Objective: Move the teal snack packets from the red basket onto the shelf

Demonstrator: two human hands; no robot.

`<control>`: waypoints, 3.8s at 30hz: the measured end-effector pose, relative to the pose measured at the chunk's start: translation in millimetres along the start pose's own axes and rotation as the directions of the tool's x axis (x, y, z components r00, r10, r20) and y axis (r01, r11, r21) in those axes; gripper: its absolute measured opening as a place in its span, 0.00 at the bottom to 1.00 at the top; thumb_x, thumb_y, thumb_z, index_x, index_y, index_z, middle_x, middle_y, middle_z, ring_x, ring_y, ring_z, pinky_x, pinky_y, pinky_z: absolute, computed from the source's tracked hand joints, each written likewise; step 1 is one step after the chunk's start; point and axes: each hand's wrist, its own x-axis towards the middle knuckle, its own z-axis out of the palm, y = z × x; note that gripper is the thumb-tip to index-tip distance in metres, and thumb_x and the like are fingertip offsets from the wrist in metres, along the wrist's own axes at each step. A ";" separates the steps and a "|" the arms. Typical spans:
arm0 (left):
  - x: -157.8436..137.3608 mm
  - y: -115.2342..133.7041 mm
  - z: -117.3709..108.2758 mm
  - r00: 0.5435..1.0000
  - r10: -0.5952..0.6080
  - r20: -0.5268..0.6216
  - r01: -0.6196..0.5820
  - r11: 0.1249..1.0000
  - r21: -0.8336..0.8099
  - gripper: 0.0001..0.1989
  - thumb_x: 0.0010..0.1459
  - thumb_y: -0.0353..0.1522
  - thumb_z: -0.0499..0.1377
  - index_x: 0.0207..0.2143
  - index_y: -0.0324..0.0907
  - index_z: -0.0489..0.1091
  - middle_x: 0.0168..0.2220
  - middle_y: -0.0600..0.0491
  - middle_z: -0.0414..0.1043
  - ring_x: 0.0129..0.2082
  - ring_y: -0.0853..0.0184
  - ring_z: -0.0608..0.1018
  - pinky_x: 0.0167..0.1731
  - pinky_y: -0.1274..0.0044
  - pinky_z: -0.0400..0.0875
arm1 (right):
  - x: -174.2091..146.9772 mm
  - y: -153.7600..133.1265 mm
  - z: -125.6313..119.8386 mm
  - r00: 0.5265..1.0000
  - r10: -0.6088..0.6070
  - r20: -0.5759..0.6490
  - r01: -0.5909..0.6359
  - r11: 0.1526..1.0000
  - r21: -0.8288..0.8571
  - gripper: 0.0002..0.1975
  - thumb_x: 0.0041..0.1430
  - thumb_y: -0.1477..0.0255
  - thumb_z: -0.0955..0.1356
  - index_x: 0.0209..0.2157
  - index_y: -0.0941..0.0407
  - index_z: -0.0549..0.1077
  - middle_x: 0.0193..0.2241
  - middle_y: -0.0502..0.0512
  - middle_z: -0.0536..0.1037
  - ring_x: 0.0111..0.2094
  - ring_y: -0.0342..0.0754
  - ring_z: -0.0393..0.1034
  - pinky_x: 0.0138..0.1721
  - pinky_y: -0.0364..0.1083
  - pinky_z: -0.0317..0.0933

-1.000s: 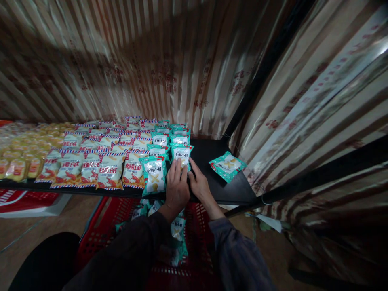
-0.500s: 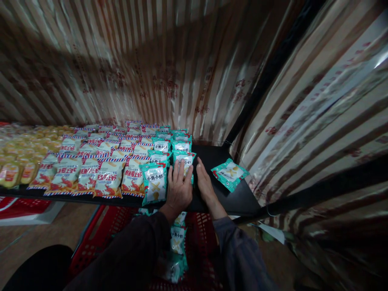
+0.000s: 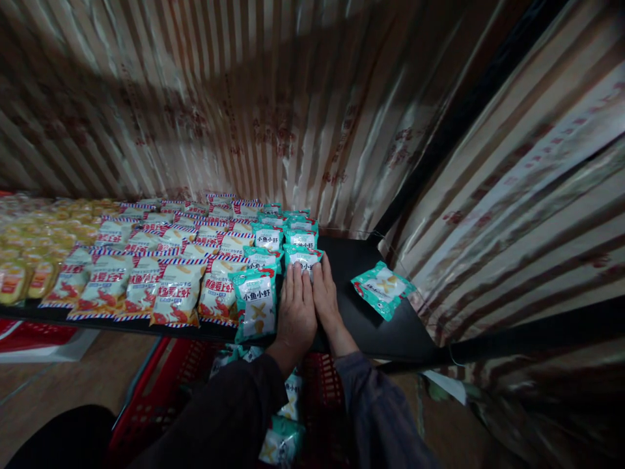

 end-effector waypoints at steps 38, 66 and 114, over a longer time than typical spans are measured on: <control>-8.0 -92.9 -101.3 0.969 0.214 0.125 -0.219 0.975 0.026 0.31 0.60 0.33 0.55 0.64 0.34 0.53 0.69 0.35 0.39 0.68 0.46 0.45 0.61 0.57 0.57 | -20.2 2.9 18.3 0.847 -0.519 0.116 0.497 0.697 -0.517 0.37 0.62 0.57 0.63 0.67 0.52 0.47 0.69 0.61 0.27 0.69 0.66 0.31 0.61 0.68 0.48; -3.1 -89.6 -95.0 0.993 0.116 0.029 -0.117 0.993 0.031 0.28 0.58 0.35 0.58 0.61 0.43 0.62 0.64 0.41 0.56 0.67 0.47 0.51 0.60 0.56 0.57 | -24.5 -4.2 17.1 0.876 -0.447 0.184 0.468 0.692 -0.549 0.30 0.65 0.62 0.61 0.65 0.56 0.52 0.69 0.63 0.26 0.69 0.65 0.34 0.63 0.62 0.51; -5.5 -90.1 -83.5 0.981 0.192 0.022 -0.193 0.973 0.127 0.23 0.60 0.30 0.56 0.58 0.39 0.62 0.66 0.38 0.50 0.68 0.43 0.46 0.56 0.52 0.63 | -10.8 -7.8 18.0 0.985 -0.165 -0.044 0.148 0.955 -0.258 0.39 0.62 0.52 0.56 0.67 0.61 0.47 0.66 0.66 0.55 0.66 0.57 0.51 0.63 0.59 0.49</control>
